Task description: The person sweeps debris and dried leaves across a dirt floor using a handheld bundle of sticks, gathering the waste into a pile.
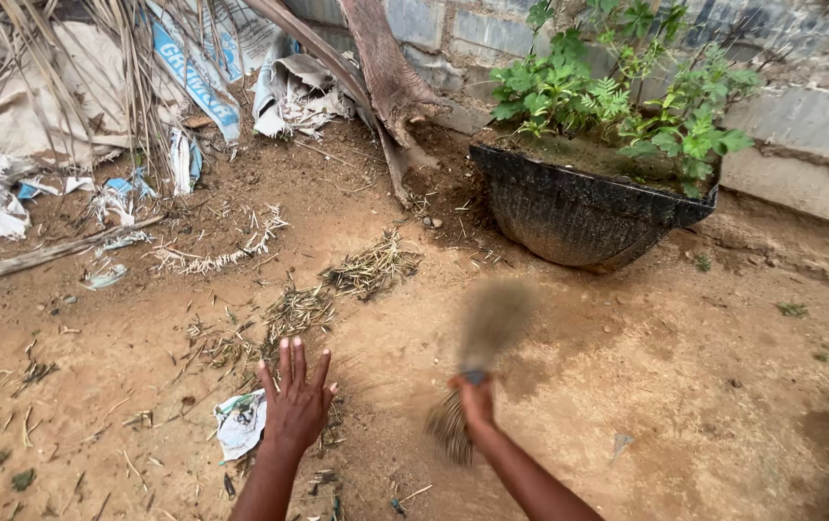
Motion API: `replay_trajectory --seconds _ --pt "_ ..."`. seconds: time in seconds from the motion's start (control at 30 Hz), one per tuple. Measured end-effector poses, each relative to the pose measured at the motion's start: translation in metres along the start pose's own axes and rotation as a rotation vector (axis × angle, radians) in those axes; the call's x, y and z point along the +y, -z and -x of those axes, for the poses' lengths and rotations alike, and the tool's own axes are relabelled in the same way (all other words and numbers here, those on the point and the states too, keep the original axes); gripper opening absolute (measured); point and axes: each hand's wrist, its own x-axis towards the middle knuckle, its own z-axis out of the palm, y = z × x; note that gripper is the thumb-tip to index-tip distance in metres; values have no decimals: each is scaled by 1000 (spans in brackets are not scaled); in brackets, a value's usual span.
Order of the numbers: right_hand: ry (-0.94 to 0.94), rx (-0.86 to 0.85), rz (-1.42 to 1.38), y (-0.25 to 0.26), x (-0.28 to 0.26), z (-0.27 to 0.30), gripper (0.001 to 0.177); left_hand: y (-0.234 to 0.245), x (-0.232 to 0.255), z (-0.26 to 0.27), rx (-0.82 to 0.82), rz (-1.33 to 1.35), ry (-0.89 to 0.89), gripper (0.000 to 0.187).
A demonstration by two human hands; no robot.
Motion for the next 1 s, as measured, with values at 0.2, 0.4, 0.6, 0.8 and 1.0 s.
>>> replay_trajectory --seconds 0.2,0.4,0.6,0.8,1.0 --pt "15 54 70 22 -17 -29 90 15 7 16 -7 -33 -11 66" --pt "-86 -581 570 -22 -13 22 36 20 9 20 -103 -108 -21 65" --pt "280 -740 863 -7 -76 94 90 58 19 18 -132 -178 -77 62" --pt "468 -161 1322 57 -116 4 70 108 27 25 -18 -254 -149 66" --pt "563 -11 2230 88 -74 -92 92 116 30 25 -32 -361 -278 64"
